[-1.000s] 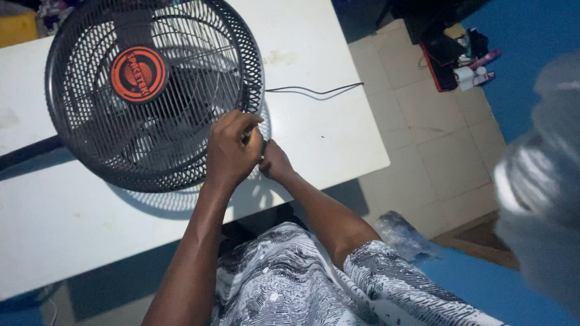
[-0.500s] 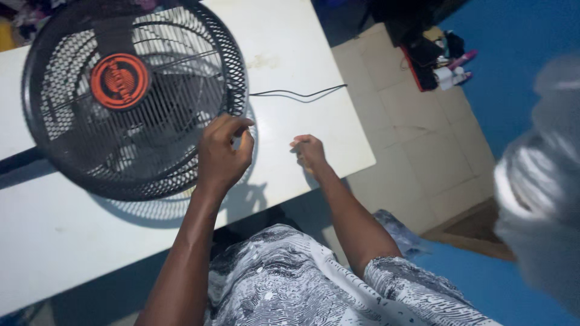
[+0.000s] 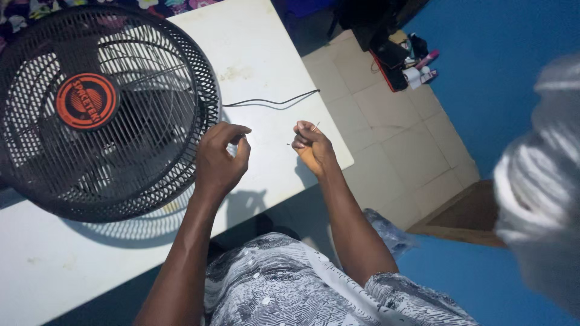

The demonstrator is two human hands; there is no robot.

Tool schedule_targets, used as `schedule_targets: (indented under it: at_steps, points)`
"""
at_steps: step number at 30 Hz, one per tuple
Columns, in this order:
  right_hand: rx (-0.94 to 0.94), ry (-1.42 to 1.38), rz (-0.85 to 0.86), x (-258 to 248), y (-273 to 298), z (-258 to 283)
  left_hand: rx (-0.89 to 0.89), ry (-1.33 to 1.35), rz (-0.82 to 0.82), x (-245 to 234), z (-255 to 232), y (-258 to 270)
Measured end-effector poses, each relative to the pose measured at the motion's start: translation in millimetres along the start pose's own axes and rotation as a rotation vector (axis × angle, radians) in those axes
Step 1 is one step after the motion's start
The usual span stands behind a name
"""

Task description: The person uses a yellow-handled screwdriver to tighten screws on the front grille of a black electric fan placed on a white table. The person repeatedly adjusts the fan's position and works on different screws around the grille's perimeter.

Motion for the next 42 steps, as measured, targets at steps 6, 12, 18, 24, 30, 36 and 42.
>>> schedule_targets:
  at_steps: [6, 12, 18, 24, 30, 36, 42]
  points:
    - [-0.005, 0.035, 0.026, 49, 7, 8, -0.037, -0.026, -0.061, -20, 1, 12]
    - [-0.049, 0.16, 0.093, 96, 21, -2, -0.087, -0.018, -0.168, -52, 6, 29]
    - [-0.055, 0.215, 0.156, 135, 35, -27, -0.162, -0.014, -0.267, -98, 17, 55]
    - [-0.107, 0.224, 0.138, 167, 58, -75, -0.148, -0.043, -0.342, -162, 31, 97]
    - [-0.127, 0.251, 0.14, 187, 92, -135, -0.312, -0.023, -0.342, -214, 47, 145]
    - [-0.11, 0.208, 0.053, 196, 116, -175, -0.375, 0.068, -0.354, -223, 85, 184]
    - [-0.157, 0.255, 0.071, 201, 116, -173, -0.831, 0.537, -0.142, -185, 135, 197]
Point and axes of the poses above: each hand's wrist, its own y-axis away from the middle knuckle, its own x-axis out of the palm, z = x × y, the point moved 1 cm from there along -y, towards the middle knuckle, and after that the axes turned 3 degrees about x, right-handed, at the moved point
